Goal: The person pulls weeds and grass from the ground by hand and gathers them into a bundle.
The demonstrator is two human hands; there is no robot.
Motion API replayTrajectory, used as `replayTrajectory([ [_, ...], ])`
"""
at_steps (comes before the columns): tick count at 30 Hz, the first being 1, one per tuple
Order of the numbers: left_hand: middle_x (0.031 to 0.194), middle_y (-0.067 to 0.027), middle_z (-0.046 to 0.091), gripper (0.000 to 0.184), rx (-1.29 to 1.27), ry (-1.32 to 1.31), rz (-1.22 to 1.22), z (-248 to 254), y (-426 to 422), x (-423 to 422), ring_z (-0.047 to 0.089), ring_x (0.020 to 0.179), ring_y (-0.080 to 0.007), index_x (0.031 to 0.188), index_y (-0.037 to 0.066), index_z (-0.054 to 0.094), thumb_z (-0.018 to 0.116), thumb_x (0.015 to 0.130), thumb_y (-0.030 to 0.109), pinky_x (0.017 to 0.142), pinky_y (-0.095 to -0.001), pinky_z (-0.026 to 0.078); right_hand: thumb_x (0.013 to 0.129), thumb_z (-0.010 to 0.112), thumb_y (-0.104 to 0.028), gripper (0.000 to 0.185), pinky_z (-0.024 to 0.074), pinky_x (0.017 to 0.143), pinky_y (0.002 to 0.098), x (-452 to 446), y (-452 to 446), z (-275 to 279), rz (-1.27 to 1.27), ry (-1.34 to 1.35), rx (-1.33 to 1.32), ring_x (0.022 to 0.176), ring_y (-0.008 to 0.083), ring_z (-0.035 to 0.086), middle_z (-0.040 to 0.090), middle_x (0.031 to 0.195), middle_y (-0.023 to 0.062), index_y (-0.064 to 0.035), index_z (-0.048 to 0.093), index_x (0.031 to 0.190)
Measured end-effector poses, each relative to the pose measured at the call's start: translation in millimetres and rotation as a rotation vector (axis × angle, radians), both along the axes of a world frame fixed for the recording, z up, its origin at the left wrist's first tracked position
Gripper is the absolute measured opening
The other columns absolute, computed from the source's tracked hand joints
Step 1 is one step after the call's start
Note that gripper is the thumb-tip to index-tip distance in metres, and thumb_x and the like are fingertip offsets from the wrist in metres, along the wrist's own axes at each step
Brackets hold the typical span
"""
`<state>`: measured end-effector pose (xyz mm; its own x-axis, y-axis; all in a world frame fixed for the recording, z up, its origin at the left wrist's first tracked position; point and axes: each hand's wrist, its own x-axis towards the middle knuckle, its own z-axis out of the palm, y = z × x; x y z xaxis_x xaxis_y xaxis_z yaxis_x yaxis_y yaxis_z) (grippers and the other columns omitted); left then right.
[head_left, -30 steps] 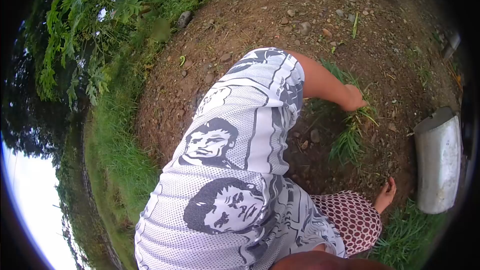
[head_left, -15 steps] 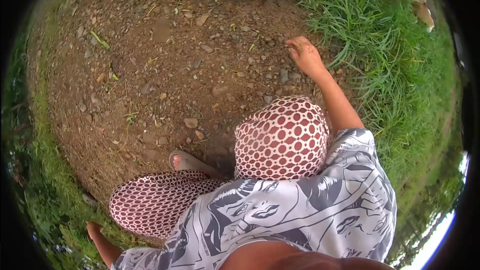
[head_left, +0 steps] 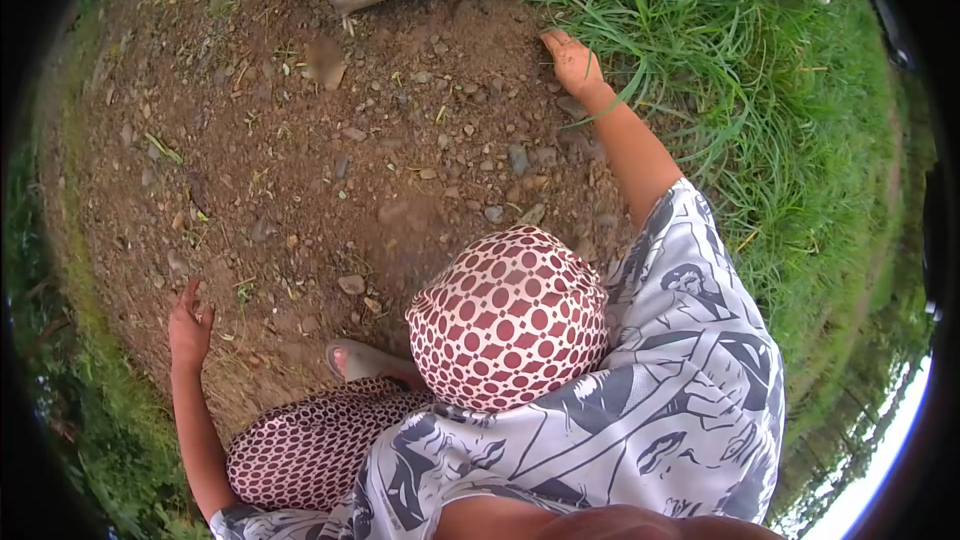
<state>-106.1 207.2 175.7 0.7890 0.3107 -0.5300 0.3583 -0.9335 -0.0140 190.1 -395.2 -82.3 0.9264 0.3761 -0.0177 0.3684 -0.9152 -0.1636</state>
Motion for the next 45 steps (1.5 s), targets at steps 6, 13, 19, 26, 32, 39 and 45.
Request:
replayTrajectory([
  [6,0.116,-0.018,0.049,0.054,-0.061,0.045,0.1,-4,6,-31,0.056,0.089,-0.0266,0.125,0.009,0.04,0.058,0.075,0.005,0.081,-0.0363,0.044,0.091,0.012,-0.025,0.045,0.0401,0.092,0.0359,44,-8,-2,-0.044,0.205,-0.25,0.115,0.0247,0.042,0.031,0.136,0.0032,-0.0197,0.03,0.132],
  [13,0.122,-0.0159,0.047,0.055,-0.047,0.115,0.114,1,8,-47,0.056,0.09,-0.0259,0.129,0.007,0.035,0.055,0.077,0.005,0.083,-0.0354,0.043,0.086,0.03,-0.016,0.041,0.046,0.08,0.036,79,-11,-5,-0.09,0.134,-0.601,0.105,0.0228,0.052,0.042,0.128,0.0093,-0.0124,0.036,0.127],
  [19,0.111,-0.0168,0.051,0.057,-0.068,0.098,0.144,7,2,-56,0.056,0.088,-0.0275,0.127,0.008,0.037,0.058,0.074,0.005,0.08,-0.0362,0.043,0.083,0.041,-0.018,0.03,0.0449,0.08,0.0364,103,-31,14,-0.209,0.186,-0.54,0.097,0.0245,0.056,0.057,0.107,0.0118,-0.0058,0.051,0.108],
  [26,0.106,-0.0165,0.055,0.056,-0.055,0.127,0.134,10,-9,-52,0.056,0.089,-0.0272,0.126,0.008,0.039,0.06,0.074,0.005,0.079,-0.0366,0.044,0.085,0.038,-0.017,0.031,0.0425,0.086,0.0377,114,-30,24,0.042,0.184,-0.732,0.103,0.0286,0.052,0.05,0.116,0.0163,-0.0029,0.051,0.109],
  [32,0.113,-0.0158,0.053,0.054,-0.114,0.103,0.187,13,-14,-46,0.056,0.093,-0.0267,0.126,0.006,0.039,0.058,0.076,0.006,0.081,-0.036,0.044,0.082,0.044,-0.016,0.033,0.0458,0.081,0.0376,119,-12,41,0.006,0.32,-0.864,0.099,0.0276,0.055,0.055,0.112,0.0149,-0.0052,0.052,0.112],
  [39,0.115,-0.0153,0.052,0.052,-0.131,0.123,0.161,14,-15,-43,0.058,0.09,-0.027,0.125,0.005,0.039,0.057,0.076,0.006,0.081,-0.0347,0.044,0.082,0.045,-0.014,0.027,0.0475,0.077,0.0377,133,-9,33,-0.157,0.479,-0.809,0.099,0.0263,0.057,0.057,0.111,0.0108,-0.0088,0.061,0.103],
  [45,0.116,-0.0145,0.052,0.052,-0.151,0.134,0.197,15,-19,-38,0.058,0.088,-0.0259,0.124,0.005,0.04,0.057,0.075,0.005,0.081,-0.034,0.044,0.082,0.044,-0.011,0.027,0.0472,0.08,0.0402,123,-19,32,-0.146,0.435,-0.73,0.103,0.0278,0.054,0.055,0.114,0.0118,-0.0058,0.061,0.102],
])
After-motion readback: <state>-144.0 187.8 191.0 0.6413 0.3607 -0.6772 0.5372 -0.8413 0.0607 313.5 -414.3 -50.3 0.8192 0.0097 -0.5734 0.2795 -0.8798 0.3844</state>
